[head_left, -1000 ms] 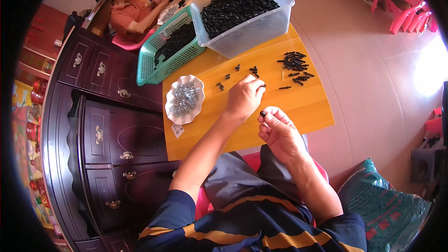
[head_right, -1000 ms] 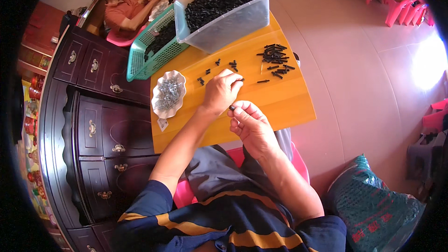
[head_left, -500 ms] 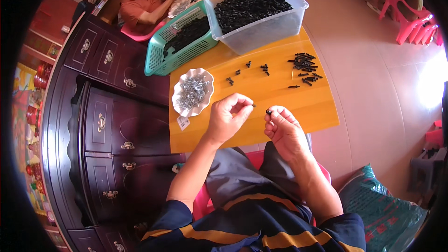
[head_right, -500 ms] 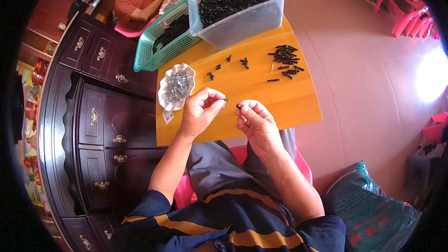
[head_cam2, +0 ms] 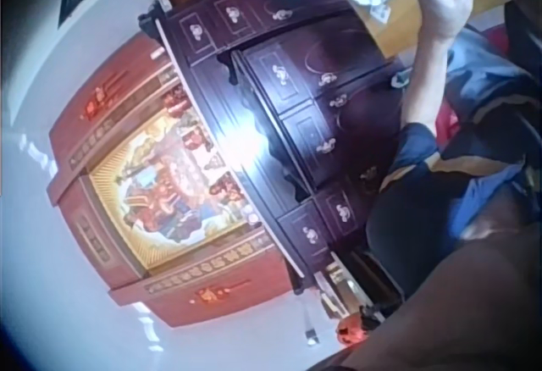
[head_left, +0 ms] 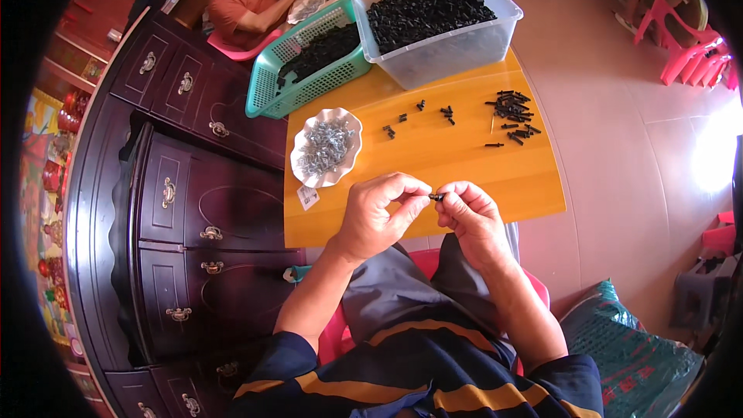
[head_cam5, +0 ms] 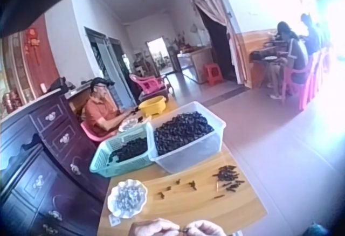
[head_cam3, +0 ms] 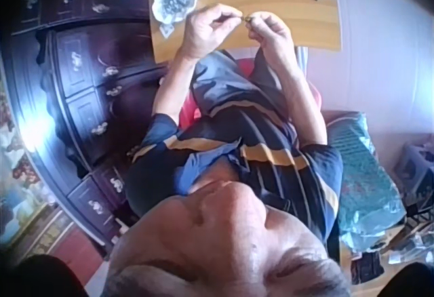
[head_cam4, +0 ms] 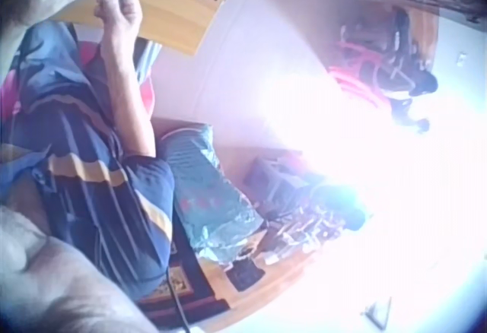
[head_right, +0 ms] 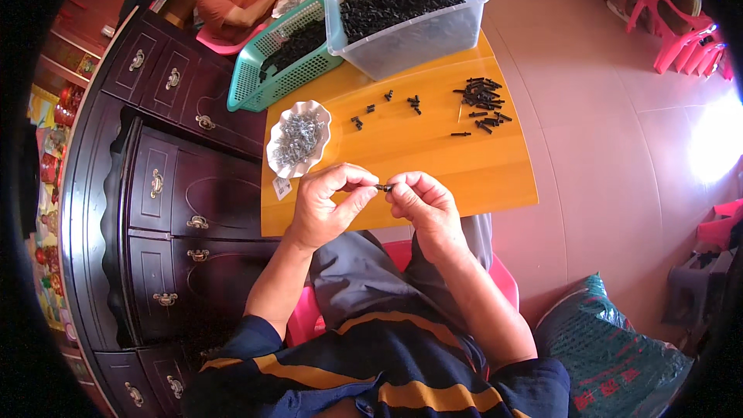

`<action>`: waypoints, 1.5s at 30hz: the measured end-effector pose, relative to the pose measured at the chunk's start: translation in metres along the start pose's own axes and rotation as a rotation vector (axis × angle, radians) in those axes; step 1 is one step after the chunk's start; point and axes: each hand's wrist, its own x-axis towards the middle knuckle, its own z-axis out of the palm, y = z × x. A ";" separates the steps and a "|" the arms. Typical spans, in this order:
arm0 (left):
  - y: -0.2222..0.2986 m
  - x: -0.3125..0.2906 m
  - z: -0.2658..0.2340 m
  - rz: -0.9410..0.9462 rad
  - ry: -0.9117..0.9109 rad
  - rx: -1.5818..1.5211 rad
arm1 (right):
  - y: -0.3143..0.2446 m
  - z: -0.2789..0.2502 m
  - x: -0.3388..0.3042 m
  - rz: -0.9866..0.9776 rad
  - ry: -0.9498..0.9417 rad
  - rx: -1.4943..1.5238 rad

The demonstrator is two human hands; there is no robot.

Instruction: Assembling small black plastic components with metal clips at a table.

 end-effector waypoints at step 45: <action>0.027 0.000 -0.010 0.074 -0.302 0.040 | 0.001 0.000 -0.005 0.086 -0.336 0.108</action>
